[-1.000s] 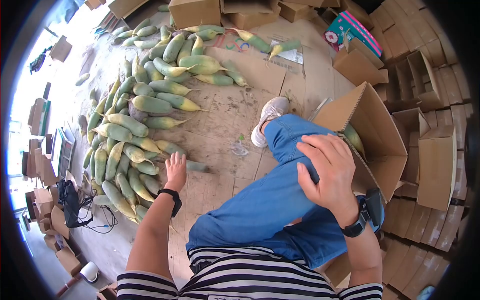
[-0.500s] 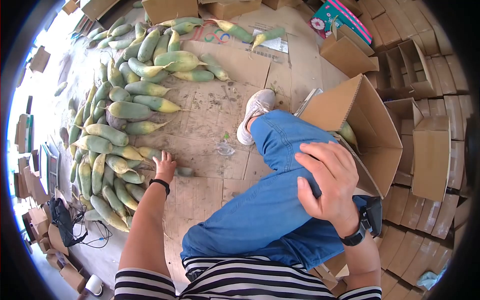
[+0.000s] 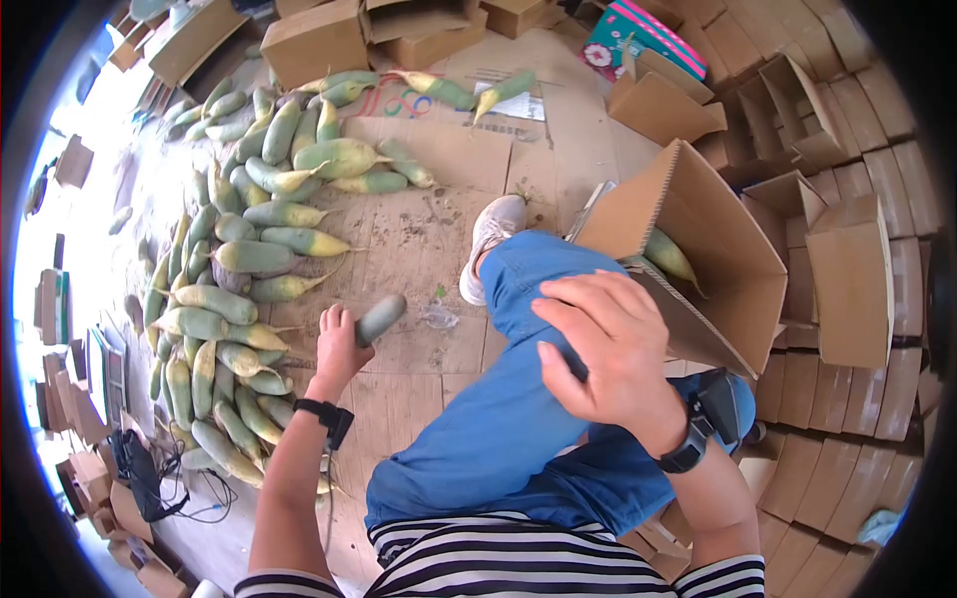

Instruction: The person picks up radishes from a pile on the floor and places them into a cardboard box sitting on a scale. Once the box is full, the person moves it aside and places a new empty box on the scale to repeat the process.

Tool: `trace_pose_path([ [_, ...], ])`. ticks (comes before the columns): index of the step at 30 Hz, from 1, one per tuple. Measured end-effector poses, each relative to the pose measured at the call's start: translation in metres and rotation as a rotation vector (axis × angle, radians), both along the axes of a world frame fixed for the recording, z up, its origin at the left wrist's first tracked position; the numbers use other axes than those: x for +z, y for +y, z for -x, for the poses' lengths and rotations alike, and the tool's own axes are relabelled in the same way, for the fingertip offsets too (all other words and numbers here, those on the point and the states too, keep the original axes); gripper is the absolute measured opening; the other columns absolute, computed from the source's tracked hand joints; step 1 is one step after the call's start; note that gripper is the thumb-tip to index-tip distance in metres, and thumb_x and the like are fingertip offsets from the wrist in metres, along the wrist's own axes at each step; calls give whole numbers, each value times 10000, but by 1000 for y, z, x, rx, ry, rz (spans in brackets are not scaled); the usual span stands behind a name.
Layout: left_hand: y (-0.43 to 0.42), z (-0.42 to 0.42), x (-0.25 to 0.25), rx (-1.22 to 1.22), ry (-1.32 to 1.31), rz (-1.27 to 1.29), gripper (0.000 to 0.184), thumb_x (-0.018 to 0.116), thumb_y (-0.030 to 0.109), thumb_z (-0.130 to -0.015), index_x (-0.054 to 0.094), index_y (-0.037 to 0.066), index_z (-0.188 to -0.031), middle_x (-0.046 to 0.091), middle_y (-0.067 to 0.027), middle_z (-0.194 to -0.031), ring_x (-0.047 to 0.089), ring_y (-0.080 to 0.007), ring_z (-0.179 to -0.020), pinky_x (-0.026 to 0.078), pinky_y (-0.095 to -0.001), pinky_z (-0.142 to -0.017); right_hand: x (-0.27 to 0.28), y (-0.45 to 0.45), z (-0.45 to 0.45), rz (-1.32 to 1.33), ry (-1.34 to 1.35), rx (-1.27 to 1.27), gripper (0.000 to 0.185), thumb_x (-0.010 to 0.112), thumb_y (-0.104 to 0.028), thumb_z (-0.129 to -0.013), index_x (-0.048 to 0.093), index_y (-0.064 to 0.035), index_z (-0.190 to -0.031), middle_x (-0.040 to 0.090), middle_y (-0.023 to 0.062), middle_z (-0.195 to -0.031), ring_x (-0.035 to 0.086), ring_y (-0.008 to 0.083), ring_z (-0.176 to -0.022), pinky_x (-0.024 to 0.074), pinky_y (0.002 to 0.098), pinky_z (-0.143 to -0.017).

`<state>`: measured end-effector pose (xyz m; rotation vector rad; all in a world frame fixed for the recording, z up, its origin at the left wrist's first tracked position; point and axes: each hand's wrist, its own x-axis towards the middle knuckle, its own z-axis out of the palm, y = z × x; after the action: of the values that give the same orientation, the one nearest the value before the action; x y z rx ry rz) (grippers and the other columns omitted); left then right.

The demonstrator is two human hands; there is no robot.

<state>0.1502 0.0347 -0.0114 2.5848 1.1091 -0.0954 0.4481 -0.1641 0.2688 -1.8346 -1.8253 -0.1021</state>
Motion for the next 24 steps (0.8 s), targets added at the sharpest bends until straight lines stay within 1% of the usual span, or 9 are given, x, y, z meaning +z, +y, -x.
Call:
trace_pose_path([
  [3, -2, -16, 39, 172, -254, -14, 552, 811, 135, -645, 525, 1, -1097, 556, -197, -1226, 540, -352, -1144, 496, -443, -885, -2, -2, 1, -39, 11, 2, 262, 719, -164, -733, 687, -30, -955, 661, 97, -1018, 633, 283, -950, 493, 428, -900],
  [5, -2, -26, 72, 530, -651, 467, 466, 812, 150, -693, 556, 13, -1058, 634, -119, -1038, 621, -241, -944, 507, -350, -822, -3, -3, 1, -72, 8, 4, 252, 718, -162, -732, 682, -29, -944, 658, 96, -1012, 629, 282, -939, 493, 425, -891],
  [6, -1, -29, 78, 564, -829, 446, 355, 779, 155, -774, 573, 12, -1026, 646, -52, -923, 614, -154, -826, 496, -285, -782, -2, -5, 1, -69, 5, -1, 247, 717, -162, -732, 680, -31, -938, 658, 96, -1012, 628, 283, -935, 493, 425, -890],
  [10, -5, -40, 139, 527, -1067, 539, 412, 696, 124, -866, 565, -49, -1216, 637, -100, -1139, 608, -155, -991, 486, -300, -889, -4, -11, 0, -71, 12, -32, 263, 709, -144, -717, 688, -55, -963, 672, 92, -1046, 636, 303, -938, 495, 440, -902],
  [13, -14, -58, 197, 379, -1229, 699, 441, 682, 135, -873, 549, -61, -1245, 628, -130, -1194, 614, -183, -1047, 485, -321, -927, -8, -13, -1, -107, 35, -31, 233, 712, -150, -724, 690, -58, -936, 673, 88, -1034, 635, 306, -943, 494, 440, -902],
  [17, -28, -82, 241, 183, -1397, 703, 576, 710, 225, -861, 474, -69, -1297, 512, -212, -1357, 588, -237, -1136, 496, -355, -947, -7, -15, 3, -127, 13, -103, 479, 712, -197, -754, 616, -36, -1195, 625, 133, -1132, 614, 319, -982, 474, 429, -932],
  [18, -29, -87, 247, 178, -1394, 699, 667, 743, 297, -836, 438, -62, -1308, 442, -244, -1411, 567, -275, -1177, 525, -380, -930, -8, -18, 4, -78, 85, -108, 682, 710, -210, -765, 482, -43, -1386, 546, 175, -1284, 569, 359, -1090, 444, 452, -986],
  [22, -46, -101, 272, 144, -1431, 711, 759, 776, 373, -796, 416, -40, -1321, 430, -263, -1405, 557, -323, -1194, 574, -434, -891, -5, -17, 3, -230, 110, -187, 829, 729, -218, -753, 370, -55, -1482, 394, 218, -1440, 435, 413, -1275, 385, 499, -1054],
  [24, -58, -110, 282, 63, -1435, 759, 757, 774, 371, -798, 413, -29, -1329, 421, -269, -1411, 555, -324, -1197, 574, -427, -890, 5, -11, 0, -236, 79, -206, 817, 746, -209, -750, 388, -76, -1472, 435, 195, -1402, 470, 396, -1250, 417, 473, -1029],
])
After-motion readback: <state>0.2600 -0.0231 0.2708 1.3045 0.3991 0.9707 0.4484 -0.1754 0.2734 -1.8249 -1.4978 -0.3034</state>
